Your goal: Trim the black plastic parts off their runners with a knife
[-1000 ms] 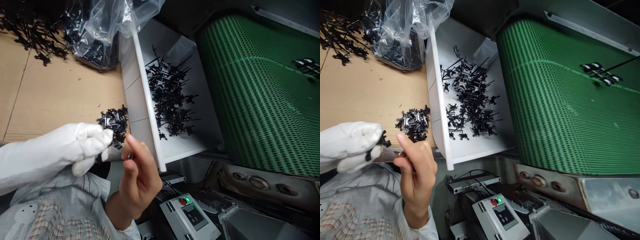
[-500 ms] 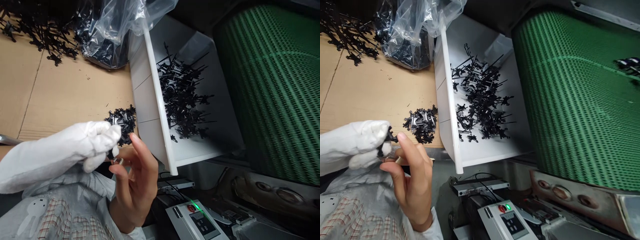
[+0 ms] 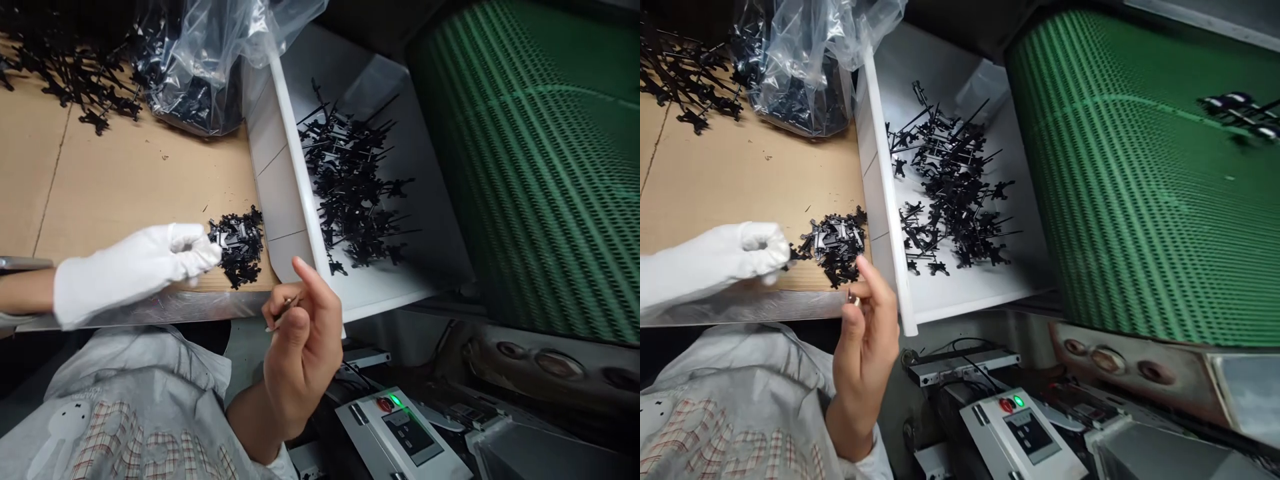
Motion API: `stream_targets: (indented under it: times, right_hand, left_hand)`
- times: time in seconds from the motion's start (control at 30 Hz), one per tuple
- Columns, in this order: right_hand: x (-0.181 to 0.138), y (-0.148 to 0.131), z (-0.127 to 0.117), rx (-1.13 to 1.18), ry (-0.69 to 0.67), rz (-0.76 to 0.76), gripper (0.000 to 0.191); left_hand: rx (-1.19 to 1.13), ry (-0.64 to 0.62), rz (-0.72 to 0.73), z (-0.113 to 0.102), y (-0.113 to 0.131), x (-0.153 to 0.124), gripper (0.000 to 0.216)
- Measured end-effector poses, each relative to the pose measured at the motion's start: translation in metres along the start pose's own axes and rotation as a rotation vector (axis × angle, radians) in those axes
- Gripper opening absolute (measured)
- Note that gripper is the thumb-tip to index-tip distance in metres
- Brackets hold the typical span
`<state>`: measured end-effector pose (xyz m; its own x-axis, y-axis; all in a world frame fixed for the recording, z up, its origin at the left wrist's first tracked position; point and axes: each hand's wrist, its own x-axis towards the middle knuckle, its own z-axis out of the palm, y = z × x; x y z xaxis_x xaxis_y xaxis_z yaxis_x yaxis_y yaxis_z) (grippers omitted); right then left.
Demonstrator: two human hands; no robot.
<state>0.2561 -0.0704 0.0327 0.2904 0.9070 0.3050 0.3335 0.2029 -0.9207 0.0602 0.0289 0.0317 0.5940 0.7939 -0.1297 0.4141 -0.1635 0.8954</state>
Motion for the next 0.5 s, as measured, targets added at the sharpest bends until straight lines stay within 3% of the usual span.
stream_targets:
  times: [0.2, 0.37, 0.5]
  right_hand:
    - [-0.006, 0.022, -0.015, -0.165, -0.136, 0.246, 0.032]
    - [-0.008, 0.028, -0.007, -0.326, -0.160, 0.272, 0.047]
    - [-0.003, 0.032, 0.000, -0.451, -0.202, 0.231, 0.044]
  left_hand:
    - [0.465, 0.063, 0.100, -0.015, -0.010, 0.026, 0.030]
    - [0.940, 0.026, 0.119, -0.008, -0.006, 0.041, 0.037]
    - [0.925, 0.100, 0.229, -0.006, -0.010, 0.050, 0.026]
